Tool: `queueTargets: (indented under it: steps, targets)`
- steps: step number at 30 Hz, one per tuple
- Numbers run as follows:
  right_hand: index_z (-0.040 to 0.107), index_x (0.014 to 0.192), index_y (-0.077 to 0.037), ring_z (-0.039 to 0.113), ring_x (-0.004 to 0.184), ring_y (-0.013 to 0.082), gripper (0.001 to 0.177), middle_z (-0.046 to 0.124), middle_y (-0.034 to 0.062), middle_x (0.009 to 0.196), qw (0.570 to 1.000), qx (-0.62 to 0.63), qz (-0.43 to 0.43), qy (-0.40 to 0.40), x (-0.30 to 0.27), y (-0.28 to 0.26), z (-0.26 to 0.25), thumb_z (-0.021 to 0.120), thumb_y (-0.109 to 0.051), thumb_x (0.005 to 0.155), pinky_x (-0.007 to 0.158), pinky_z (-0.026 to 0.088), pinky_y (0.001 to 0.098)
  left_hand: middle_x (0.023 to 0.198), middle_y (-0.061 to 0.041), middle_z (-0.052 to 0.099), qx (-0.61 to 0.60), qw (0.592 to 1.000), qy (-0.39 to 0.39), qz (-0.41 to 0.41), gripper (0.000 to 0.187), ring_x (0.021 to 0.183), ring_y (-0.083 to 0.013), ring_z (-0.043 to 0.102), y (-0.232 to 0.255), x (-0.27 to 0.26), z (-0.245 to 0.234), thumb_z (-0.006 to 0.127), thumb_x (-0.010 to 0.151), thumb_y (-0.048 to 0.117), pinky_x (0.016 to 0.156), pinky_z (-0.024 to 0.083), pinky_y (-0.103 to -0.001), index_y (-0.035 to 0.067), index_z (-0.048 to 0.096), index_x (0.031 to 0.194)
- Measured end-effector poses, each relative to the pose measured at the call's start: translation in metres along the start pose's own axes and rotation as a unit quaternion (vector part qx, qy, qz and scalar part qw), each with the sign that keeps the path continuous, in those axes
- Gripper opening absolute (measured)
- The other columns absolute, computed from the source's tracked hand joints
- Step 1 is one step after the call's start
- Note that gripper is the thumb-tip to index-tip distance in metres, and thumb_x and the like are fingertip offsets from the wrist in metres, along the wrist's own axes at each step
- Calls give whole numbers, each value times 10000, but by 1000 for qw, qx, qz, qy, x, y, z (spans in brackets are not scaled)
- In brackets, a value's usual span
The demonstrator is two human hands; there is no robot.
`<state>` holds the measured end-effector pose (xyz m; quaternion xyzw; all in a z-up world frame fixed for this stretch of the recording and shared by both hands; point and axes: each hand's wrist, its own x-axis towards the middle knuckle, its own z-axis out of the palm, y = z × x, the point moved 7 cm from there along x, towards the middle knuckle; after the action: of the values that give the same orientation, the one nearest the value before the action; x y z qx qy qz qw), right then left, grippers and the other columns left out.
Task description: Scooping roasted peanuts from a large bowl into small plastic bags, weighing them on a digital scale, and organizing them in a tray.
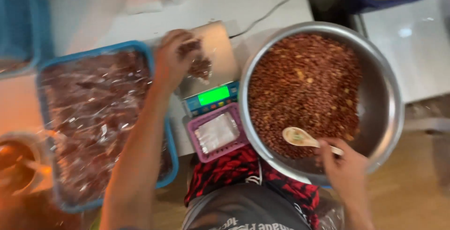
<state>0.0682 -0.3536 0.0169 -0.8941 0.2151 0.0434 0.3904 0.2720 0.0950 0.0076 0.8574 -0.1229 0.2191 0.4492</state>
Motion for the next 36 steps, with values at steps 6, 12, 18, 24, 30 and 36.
queueTargets:
  steps: [6, 12, 18, 24, 30, 36]
  targets:
    - [740, 908, -166, 537, 456, 190, 153, 616, 45, 542, 962, -176, -208, 23, 12, -29, 29, 686, -295, 971, 578, 456, 373, 1355, -180, 447, -25, 997, 69, 31, 354, 1168, -274, 579, 124, -43, -47, 758, 973, -26, 886, 572, -337, -66, 591, 1282]
    - [707, 925, -92, 477, 457, 170, 149, 614, 47, 582, 954, -135, -268, -16, 14, -40, 45, 663, -215, 997, 533, 402, 367, 1711, -98, 195, -422, 892, 26, -163, 1045, 905, -356, 716, 149, -92, -7, 621, 874, -294, 843, 656, -433, 238, 115, 1617]
    - [738, 941, -81, 696, 475, 103, 216, 751, 1, 666, 986, -54, -147, -59, 17, -35, 39, 623, -249, 1013, 463, 547, 239, 1106, -309, 726, -496, 834, -76, -231, 983, 944, -325, 766, 145, -116, 38, 650, 846, -235, 944, 645, -430, 125, 163, 1620]
    - [763, 852, -68, 719, 485, 189, 194, 714, 118, 568, 984, 37, -170, -30, 18, -37, 38, 690, -182, 991, 464, 555, 271, 1229, -217, 718, -440, 861, -119, -224, 965, 1028, -220, 713, 144, -127, 65, 812, 814, -25, 935, 624, -350, 139, 293, 1611]
    - [769, 855, -63, 723, 490, 209, 195, 703, 128, 558, 983, 46, -175, -42, 20, -32, 38, 694, -179, 993, 449, 560, 286, 1188, -181, 754, -395, 870, -142, -257, 897, 1026, -194, 724, 152, -127, 69, 832, 782, -24, 933, 616, -333, 152, 430, 1564]
    - [758, 988, -18, 681, 519, 214, 133, 709, 173, 680, 976, 89, -198, 28, 11, -61, -23, 640, -75, 1008, 511, 553, 320, 1113, -180, 789, -280, 907, -197, -246, 835, 1039, -299, 763, 172, -132, 94, 824, 765, -4, 916, 619, -425, 208, 525, 1515]
